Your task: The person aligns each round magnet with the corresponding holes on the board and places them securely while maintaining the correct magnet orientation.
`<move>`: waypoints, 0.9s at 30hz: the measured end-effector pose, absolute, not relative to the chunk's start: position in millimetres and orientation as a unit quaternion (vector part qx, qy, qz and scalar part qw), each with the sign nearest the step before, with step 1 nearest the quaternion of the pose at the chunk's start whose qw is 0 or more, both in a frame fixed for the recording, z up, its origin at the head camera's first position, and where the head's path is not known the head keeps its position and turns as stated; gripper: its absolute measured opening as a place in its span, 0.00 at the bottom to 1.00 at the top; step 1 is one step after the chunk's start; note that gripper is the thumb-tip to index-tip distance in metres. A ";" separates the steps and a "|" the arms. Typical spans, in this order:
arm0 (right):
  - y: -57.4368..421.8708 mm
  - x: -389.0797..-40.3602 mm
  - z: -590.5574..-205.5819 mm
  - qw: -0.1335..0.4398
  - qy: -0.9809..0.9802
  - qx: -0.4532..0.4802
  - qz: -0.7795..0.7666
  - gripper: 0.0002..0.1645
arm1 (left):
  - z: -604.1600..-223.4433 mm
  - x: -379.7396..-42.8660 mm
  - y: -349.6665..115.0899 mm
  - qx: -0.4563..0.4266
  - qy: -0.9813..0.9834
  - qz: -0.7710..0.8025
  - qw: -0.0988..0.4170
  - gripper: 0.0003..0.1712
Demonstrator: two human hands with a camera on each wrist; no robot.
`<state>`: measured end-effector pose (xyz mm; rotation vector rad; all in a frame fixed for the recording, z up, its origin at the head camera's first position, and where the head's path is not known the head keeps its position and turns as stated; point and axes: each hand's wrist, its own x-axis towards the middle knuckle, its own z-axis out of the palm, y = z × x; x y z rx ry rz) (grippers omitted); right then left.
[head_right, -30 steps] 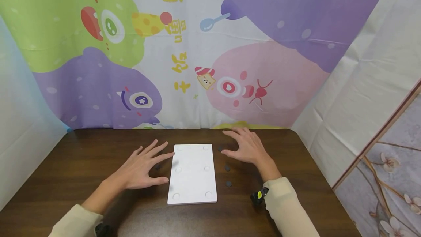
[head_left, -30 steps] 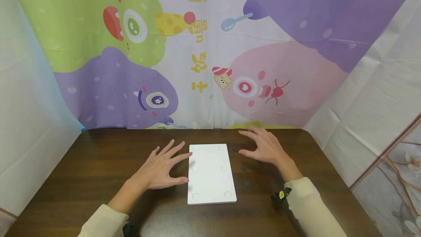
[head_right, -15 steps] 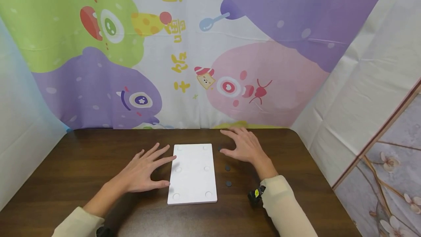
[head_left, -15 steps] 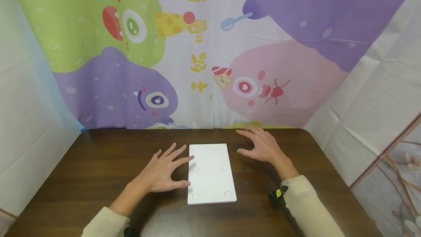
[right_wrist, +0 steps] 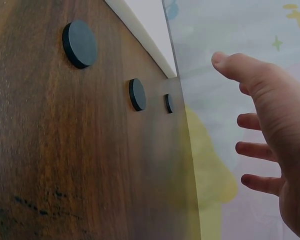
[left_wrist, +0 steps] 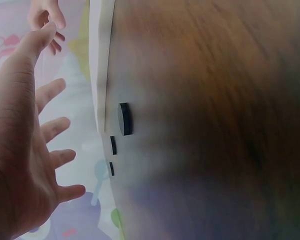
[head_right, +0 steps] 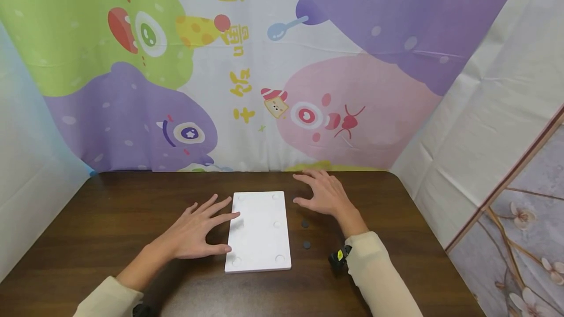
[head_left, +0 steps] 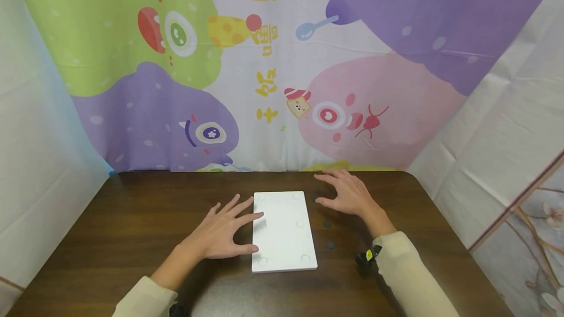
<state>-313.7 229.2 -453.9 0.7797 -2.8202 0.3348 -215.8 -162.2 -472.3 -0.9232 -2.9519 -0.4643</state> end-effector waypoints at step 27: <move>213.6 -317.8 -460.6 0.066 -0.959 0.255 0.105 0.42 | -477.2 -213.9 -151.9 -0.289 -0.943 -0.154 -0.059 0.48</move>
